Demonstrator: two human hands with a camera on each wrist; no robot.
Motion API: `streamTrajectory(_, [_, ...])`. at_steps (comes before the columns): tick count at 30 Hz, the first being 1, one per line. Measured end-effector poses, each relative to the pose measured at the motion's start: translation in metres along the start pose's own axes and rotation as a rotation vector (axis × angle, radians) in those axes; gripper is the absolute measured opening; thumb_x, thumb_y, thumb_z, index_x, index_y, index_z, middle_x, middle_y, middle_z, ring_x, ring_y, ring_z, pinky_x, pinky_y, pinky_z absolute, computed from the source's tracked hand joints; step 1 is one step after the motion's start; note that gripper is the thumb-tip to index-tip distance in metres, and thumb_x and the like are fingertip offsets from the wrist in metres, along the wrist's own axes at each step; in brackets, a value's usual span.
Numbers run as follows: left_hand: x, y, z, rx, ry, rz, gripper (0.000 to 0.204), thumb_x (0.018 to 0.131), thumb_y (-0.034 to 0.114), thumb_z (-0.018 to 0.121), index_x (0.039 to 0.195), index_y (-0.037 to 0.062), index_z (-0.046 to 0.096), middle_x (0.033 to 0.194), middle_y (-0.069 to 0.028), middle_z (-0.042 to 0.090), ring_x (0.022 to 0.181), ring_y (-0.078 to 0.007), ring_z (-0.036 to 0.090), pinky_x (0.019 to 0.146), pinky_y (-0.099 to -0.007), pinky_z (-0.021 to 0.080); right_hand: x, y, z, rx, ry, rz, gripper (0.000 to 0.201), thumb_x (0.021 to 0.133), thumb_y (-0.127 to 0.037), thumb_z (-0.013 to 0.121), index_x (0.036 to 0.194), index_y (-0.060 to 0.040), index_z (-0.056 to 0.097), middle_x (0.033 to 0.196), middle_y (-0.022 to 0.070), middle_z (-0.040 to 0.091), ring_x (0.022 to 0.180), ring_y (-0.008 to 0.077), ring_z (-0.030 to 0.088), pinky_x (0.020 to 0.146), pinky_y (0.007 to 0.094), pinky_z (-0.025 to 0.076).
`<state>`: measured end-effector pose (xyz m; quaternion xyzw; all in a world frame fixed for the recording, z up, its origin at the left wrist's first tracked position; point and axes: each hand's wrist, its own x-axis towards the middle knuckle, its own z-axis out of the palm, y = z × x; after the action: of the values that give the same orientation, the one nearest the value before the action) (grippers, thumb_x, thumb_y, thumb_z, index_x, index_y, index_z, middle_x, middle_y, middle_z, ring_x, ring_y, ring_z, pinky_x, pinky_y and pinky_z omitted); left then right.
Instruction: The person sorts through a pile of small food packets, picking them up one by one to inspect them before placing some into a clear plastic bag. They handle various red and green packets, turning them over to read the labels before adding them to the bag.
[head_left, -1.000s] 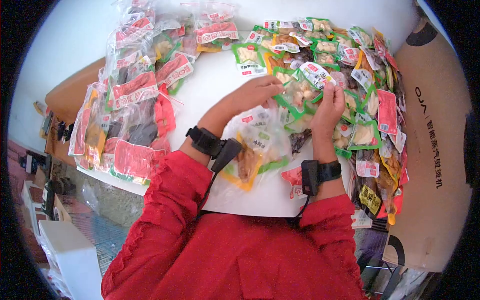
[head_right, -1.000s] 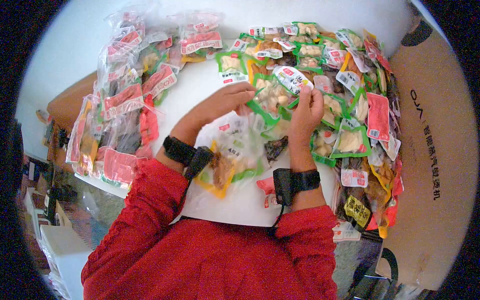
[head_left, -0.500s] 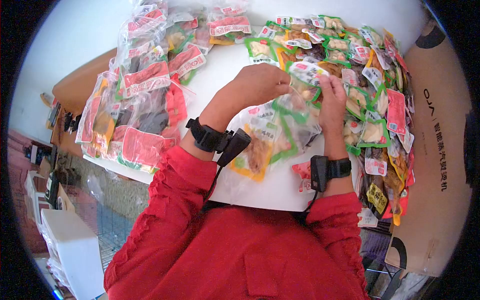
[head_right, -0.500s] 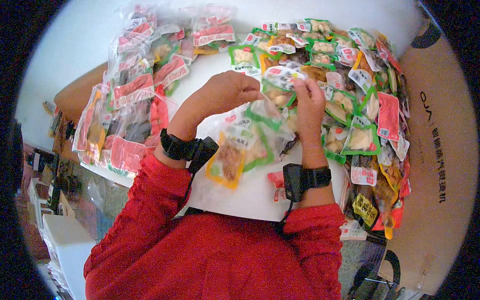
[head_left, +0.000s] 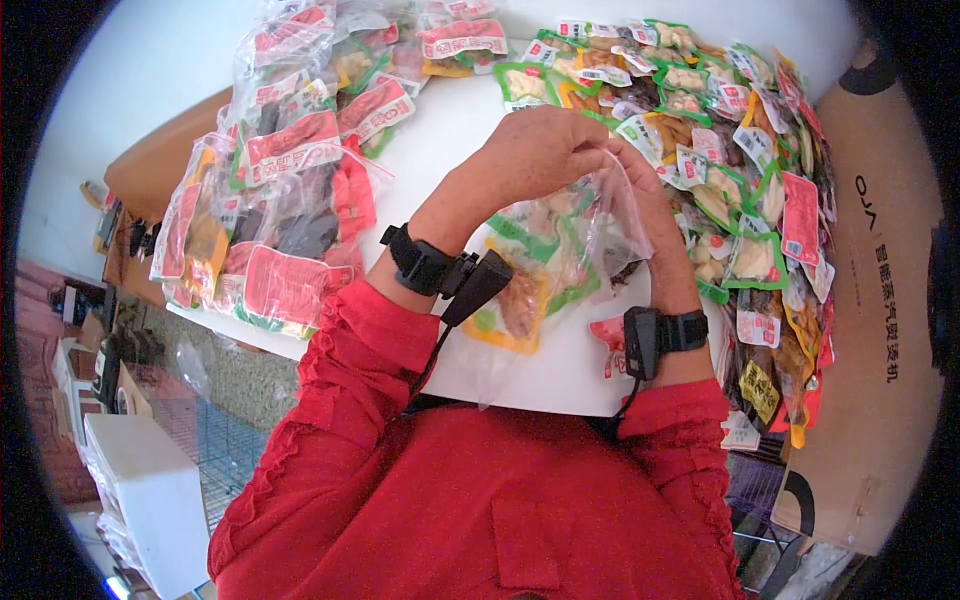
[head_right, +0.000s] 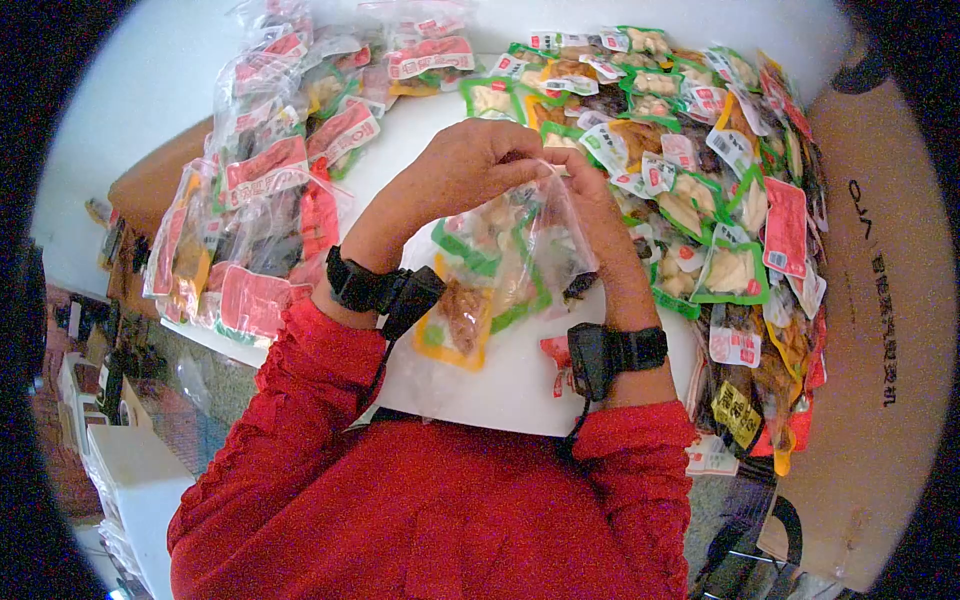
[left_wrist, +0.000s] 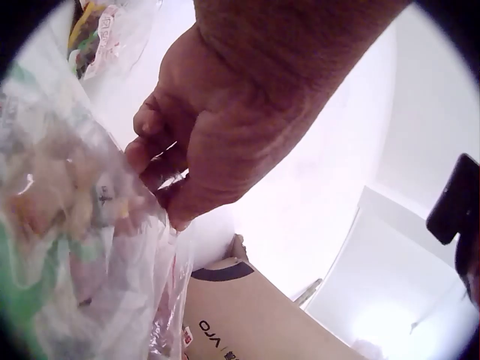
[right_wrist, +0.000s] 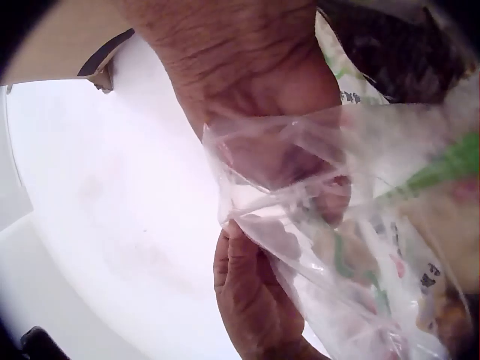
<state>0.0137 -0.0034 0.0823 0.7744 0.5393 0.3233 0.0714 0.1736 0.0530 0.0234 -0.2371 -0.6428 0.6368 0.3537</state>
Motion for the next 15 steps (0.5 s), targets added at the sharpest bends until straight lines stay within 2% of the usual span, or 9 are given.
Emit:
streamTrajectory(4, [0.003,-0.005,-0.003,-0.061,-0.002,0.012,0.019,0.077,0.023,0.059,0.077,0.0046,0.055,0.062,-0.0086,0.053,0.057,-0.0210,0.052,0.053,-0.0311,0.041,-0.004,-0.003,-0.002,0.061,-0.012,0.099,0.030,0.082,-0.022,0.055,0.107,-0.0062,0.050,0.088,0.0031,0.057,0.075,0.0107,0.056,0.058,0.0239,0.049])
streamTrajectory(6, [0.003,-0.007,-0.003,-0.119,-0.025,-0.006,0.018,0.077,0.021,0.059,0.077,0.0039,0.055,0.062,-0.0082,0.052,0.055,-0.0189,0.050,0.053,-0.0296,0.041,-0.010,-0.007,0.001,-0.123,-0.245,0.074,0.025,0.081,-0.022,0.057,0.099,-0.0054,0.056,0.087,0.0045,0.058,0.077,0.0127,0.056,0.064,0.0263,0.048])
streamTrajectory(7, [0.003,-0.008,-0.002,-0.181,-0.015,0.005,0.018,0.077,0.021,0.059,0.078,0.0028,0.054,0.062,-0.0071,0.052,0.055,-0.0172,0.049,0.053,-0.0286,0.041,-0.011,-0.013,0.000,-0.121,-0.244,0.076,0.025,0.081,-0.022,0.057,0.099,-0.0054,0.056,0.087,0.0045,0.058,0.077,0.0127,0.056,0.064,0.0263,0.048])
streamTrajectory(9, [0.001,-0.005,-0.001,-0.245,-0.007,0.015,0.019,0.077,0.020,0.059,0.078,0.0016,0.054,0.062,-0.0061,0.051,0.055,-0.0156,0.047,0.053,-0.0275,0.040,-0.014,-0.026,-0.003,-0.463,-0.535,0.221,0.021,0.080,-0.022,0.057,0.090,-0.0045,0.060,0.085,0.0054,0.060,0.079,0.0135,0.056,0.068,0.0272,0.046])
streamTrajectory(10, [0.000,-0.003,-0.002,-0.228,-0.071,-0.034,0.020,0.078,0.021,0.058,0.079,0.0012,0.054,0.064,-0.0058,0.052,0.058,-0.0152,0.048,0.055,-0.0277,0.041,-0.014,-0.023,-0.006,-0.462,-0.534,0.222,0.021,0.080,-0.022,0.057,0.090,-0.0045,0.060,0.085,0.0054,0.060,0.079,0.0135,0.056,0.068,0.0272,0.046])
streamTrajectory(12, [0.001,-0.002,-0.001,-0.215,-0.135,-0.072,0.021,0.079,0.022,0.058,0.079,0.0009,0.055,0.067,-0.0055,0.053,0.061,-0.0149,0.049,0.057,-0.0278,0.041,-0.011,-0.022,-0.012,-0.605,-0.509,-0.030,0.019,0.081,-0.020,0.055,0.088,-0.0030,0.061,0.078,0.0045,0.060,0.072,0.0113,0.055,0.062,0.0247,0.045])
streamTrajectory(13, [0.000,-0.007,0.002,-0.177,-0.121,-0.007,0.022,0.080,0.023,0.057,0.080,0.0005,0.055,0.068,-0.0058,0.054,0.064,-0.0144,0.050,0.059,-0.0278,0.042,-0.010,-0.025,-0.015,-0.615,-0.497,-0.026,0.019,0.081,-0.020,0.055,0.088,-0.0030,0.061,0.078,0.0045,0.060,0.072,0.0113,0.055,0.062,0.0247,0.045])
streamTrajectory(14, [0.000,-0.010,0.004,-0.141,-0.106,0.059,0.024,0.081,0.024,0.056,0.082,0.0002,0.056,0.070,-0.0060,0.054,0.068,-0.0138,0.051,0.062,-0.0278,0.042,-0.009,-0.028,-0.016,-0.555,-0.185,-0.057,0.017,0.082,-0.018,0.053,0.088,-0.0029,0.060,0.074,0.0038,0.059,0.066,0.0098,0.054,0.059,0.0237,0.045])
streamTrajectory(15, [0.000,-0.009,0.002,-0.303,-0.164,0.066,0.025,0.082,0.026,0.054,0.085,0.0013,0.057,0.075,-0.0079,0.056,0.073,-0.0141,0.052,0.065,-0.0285,0.042,-0.009,-0.032,-0.019,-0.488,0.125,-0.091,0.016,0.083,-0.015,0.052,0.088,-0.0028,0.060,0.070,0.0030,0.059,0.061,0.0083,0.054,0.055,0.0228,0.044])
